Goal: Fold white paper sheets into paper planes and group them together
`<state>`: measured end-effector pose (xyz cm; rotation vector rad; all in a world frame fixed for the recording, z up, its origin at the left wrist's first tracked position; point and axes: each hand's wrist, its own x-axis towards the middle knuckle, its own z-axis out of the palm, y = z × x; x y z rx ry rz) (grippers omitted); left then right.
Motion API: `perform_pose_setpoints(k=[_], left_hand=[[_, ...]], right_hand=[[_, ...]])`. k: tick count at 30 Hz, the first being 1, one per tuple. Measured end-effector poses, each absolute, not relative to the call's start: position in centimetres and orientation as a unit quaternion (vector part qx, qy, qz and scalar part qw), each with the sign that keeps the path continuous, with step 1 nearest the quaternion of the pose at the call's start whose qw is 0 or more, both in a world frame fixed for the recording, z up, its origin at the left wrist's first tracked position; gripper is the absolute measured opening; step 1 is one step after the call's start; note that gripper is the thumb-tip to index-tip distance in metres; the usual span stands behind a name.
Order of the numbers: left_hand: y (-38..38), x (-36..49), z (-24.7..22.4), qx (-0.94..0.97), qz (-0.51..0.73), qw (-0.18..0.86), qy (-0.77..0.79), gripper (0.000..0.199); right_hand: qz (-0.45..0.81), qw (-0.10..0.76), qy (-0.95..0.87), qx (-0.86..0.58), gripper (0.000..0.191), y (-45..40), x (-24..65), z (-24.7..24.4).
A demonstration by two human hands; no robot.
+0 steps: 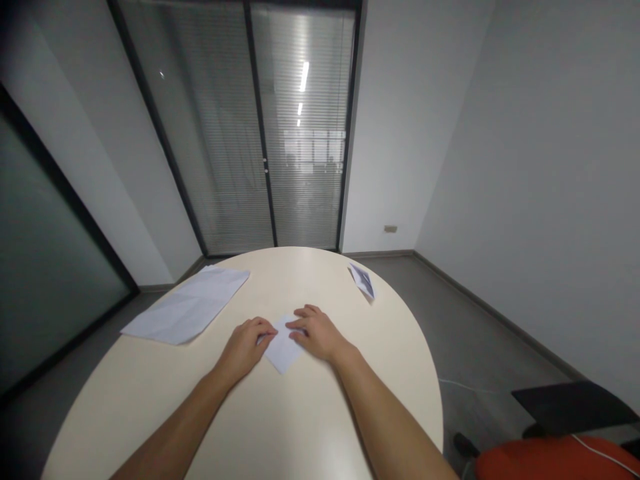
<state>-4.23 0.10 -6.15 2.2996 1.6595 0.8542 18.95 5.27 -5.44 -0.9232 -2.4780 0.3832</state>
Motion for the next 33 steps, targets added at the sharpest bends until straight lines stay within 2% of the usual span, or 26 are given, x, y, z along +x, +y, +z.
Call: perform_pose_setpoints(k=[12, 20, 27, 33], left_hand=[[0.1, -4.5, -7.1, 0.795, 0.301, 0.103, 0.516, 0.036], [0.5, -4.7, -7.3, 0.797, 0.287, 0.085, 0.524, 0.041], [0.0, -4.3, -6.7, 0.786, 0.299, 0.099, 0.531, 0.020], [-0.2, -3.9, -6.3, 0.788, 0.305, 0.108, 0.524, 0.019]], right_hand=[[0.223, 0.190, -0.868, -0.401, 0.037, 6.2, 21.7, -5.1], [0.209, 0.185, -0.896, -0.345, 0.030, 5.8, 21.3, -4.5], [0.235, 0.225, -0.889, -0.323, 0.024, 5.6, 20.5, -5.1], [0.199, 0.220, -0.908, -0.297, 0.059, 5.1, 19.6, -5.3]])
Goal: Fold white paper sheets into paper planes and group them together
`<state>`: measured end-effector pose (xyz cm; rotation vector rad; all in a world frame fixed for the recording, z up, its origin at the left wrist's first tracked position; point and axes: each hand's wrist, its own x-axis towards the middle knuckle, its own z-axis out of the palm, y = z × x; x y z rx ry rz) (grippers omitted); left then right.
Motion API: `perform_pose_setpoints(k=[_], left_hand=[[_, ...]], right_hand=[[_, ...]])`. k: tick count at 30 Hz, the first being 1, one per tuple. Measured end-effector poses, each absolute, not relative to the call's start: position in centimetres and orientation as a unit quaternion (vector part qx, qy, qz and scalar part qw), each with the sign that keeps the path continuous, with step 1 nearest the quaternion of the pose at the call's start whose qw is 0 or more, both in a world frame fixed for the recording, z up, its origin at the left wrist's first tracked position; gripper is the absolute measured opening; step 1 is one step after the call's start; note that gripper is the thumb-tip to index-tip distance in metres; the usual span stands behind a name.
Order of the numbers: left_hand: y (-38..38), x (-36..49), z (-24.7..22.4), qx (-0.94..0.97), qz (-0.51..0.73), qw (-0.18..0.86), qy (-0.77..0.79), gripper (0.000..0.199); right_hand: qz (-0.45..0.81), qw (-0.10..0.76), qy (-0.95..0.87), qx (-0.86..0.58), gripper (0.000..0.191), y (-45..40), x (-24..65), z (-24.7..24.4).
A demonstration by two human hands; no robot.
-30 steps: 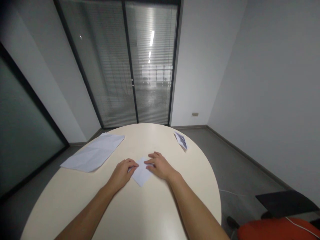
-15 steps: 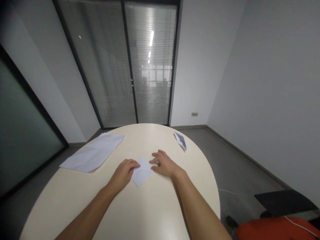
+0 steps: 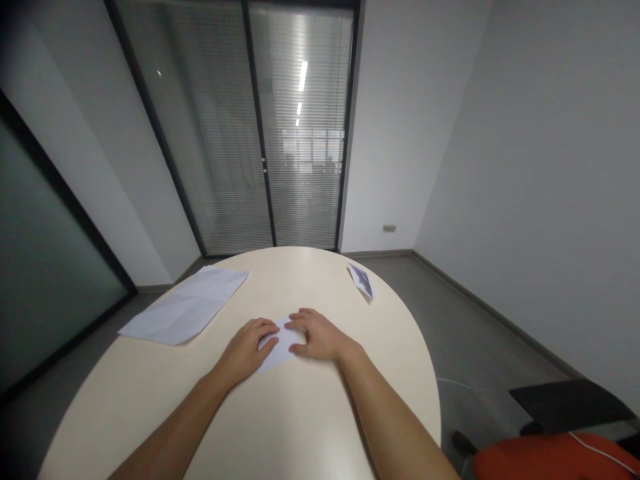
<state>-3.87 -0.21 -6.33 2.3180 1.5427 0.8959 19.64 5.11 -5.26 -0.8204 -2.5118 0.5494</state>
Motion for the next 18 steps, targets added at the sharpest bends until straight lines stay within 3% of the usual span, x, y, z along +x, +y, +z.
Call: perform_pose_setpoints(k=[5, 18], left_hand=[[-0.21, -3.84, -6.58, 0.797, 0.300, 0.111, 0.512, 0.023], [-0.63, -3.53, -6.20, 0.800, 0.255, 0.089, 0.536, 0.026]], right_hand=[[0.175, 0.203, -0.915, -0.303, 0.059, 4.73, 19.31, -4.91], [0.182, 0.254, -0.902, -0.297, 0.050, 5.08, 19.32, -5.21]])
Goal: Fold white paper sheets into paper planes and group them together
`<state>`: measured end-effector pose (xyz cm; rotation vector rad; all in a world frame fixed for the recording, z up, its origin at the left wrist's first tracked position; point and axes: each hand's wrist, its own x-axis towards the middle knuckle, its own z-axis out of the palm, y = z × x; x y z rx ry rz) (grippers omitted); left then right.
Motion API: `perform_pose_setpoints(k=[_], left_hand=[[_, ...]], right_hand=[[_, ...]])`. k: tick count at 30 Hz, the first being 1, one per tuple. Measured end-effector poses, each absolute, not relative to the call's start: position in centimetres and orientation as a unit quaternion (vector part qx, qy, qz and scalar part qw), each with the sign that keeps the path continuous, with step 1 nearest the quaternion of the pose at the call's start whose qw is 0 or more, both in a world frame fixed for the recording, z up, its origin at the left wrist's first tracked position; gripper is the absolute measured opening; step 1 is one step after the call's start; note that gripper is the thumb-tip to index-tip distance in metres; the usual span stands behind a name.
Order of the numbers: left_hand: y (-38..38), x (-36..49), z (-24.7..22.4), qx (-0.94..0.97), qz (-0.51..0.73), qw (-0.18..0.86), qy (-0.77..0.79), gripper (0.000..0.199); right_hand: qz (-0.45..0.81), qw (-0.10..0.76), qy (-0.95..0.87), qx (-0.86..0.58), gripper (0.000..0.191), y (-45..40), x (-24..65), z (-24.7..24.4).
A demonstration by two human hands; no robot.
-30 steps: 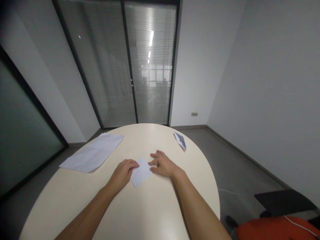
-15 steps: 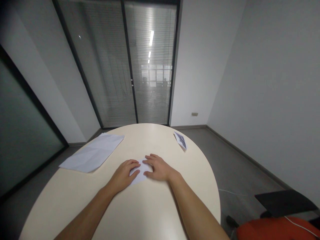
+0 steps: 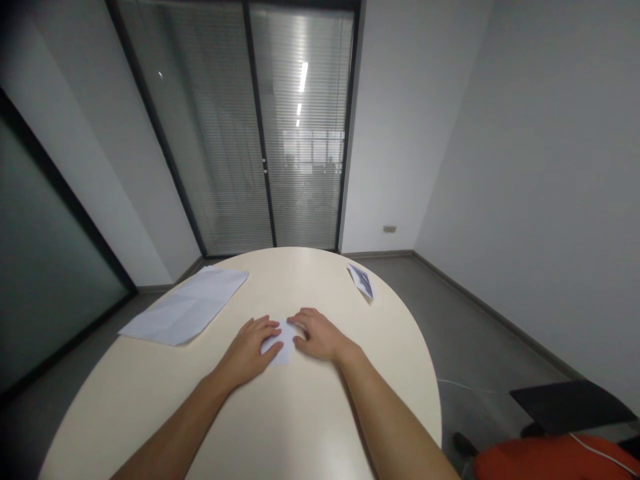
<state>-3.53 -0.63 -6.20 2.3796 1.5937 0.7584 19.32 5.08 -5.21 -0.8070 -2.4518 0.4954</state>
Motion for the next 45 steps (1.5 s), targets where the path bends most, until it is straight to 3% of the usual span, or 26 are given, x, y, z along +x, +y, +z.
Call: perform_pose_setpoints(k=[10, 23, 31, 45], left_hand=[[-0.6, -3.5, -6.1, 0.803, 0.260, 0.081, 0.531, 0.038], [-0.3, -4.0, -7.0, 0.817, 0.267, 0.090, 0.504, 0.029], [-0.5, -3.8, -6.3, 0.819, 0.283, 0.112, 0.487, 0.024], [-0.4, -3.6, -6.0, 0.822, 0.277, 0.053, 0.495, 0.024]], right_hand=[[0.219, 0.299, -0.873, -0.316, 0.041, 5.6, 19.1, -6.0], [0.198, 0.281, -0.892, -0.293, 0.021, 5.3, 18.9, -5.2], [0.201, 0.288, -0.895, -0.274, 0.018, 5.0, 18.9, -4.7], [0.203, 0.300, -0.888, -0.282, 0.015, 4.6, 18.9, -4.3]])
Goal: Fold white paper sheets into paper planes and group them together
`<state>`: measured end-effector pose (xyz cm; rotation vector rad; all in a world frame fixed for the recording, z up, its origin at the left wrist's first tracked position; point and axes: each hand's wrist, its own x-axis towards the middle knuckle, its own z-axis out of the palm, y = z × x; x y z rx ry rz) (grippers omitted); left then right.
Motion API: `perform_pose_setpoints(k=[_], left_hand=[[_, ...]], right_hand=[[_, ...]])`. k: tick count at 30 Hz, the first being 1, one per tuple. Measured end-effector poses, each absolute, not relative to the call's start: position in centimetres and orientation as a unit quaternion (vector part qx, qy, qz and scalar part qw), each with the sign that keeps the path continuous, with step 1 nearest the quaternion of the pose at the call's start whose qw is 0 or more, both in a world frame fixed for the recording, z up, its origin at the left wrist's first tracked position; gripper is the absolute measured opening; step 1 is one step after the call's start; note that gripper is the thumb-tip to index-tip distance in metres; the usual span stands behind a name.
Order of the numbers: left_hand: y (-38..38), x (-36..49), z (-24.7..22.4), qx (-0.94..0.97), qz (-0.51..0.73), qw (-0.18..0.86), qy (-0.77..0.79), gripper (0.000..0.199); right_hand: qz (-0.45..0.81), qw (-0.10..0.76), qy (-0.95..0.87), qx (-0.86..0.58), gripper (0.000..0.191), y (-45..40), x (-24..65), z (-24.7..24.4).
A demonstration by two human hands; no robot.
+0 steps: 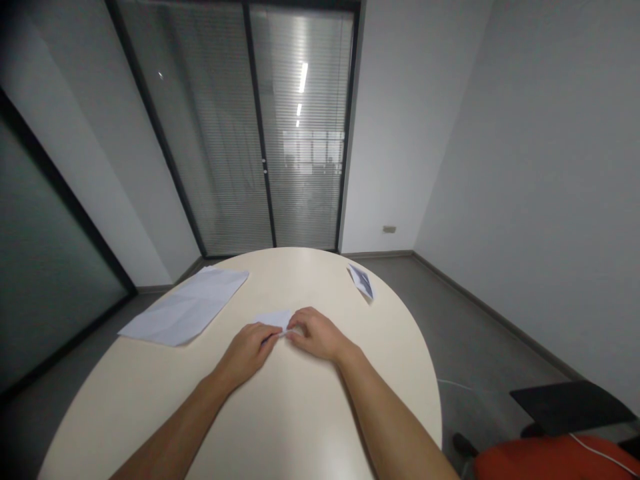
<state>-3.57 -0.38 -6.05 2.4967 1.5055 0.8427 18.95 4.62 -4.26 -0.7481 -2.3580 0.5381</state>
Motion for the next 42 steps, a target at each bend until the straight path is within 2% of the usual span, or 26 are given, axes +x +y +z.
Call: perform_pose_setpoints(k=[4, 13, 20, 33, 42], left_hand=[[-0.2, -3.7, -6.5, 0.822, 0.307, 0.058, 0.476, 0.024], [-0.7, -3.6, -5.2, 0.793, 0.383, 0.070, 0.469, 0.022], [-0.5, -3.9, -5.4, 0.753, 0.392, 0.064, 0.524, 0.020], [0.1, -4.1, -6.0, 0.716, 0.403, 0.088, 0.563, 0.016], [0.2, -4.3, -5.9, 0.687, 0.491, 0.055, 0.533, 0.017]], right_hand=[[0.201, 0.301, -0.885, -0.292, 0.027, 5.2, 19.2, -5.3], [0.174, 0.297, -0.875, -0.341, 0.016, 5.5, 19.4, -5.2], [0.201, 0.257, -0.844, -0.425, 0.022, 5.4, 19.7, -4.3], [0.191, 0.287, -0.818, -0.461, 0.024, 5.7, 19.8, -4.4], [0.168, 0.334, -0.817, -0.439, 0.028, 6.2, 19.8, -5.2]])
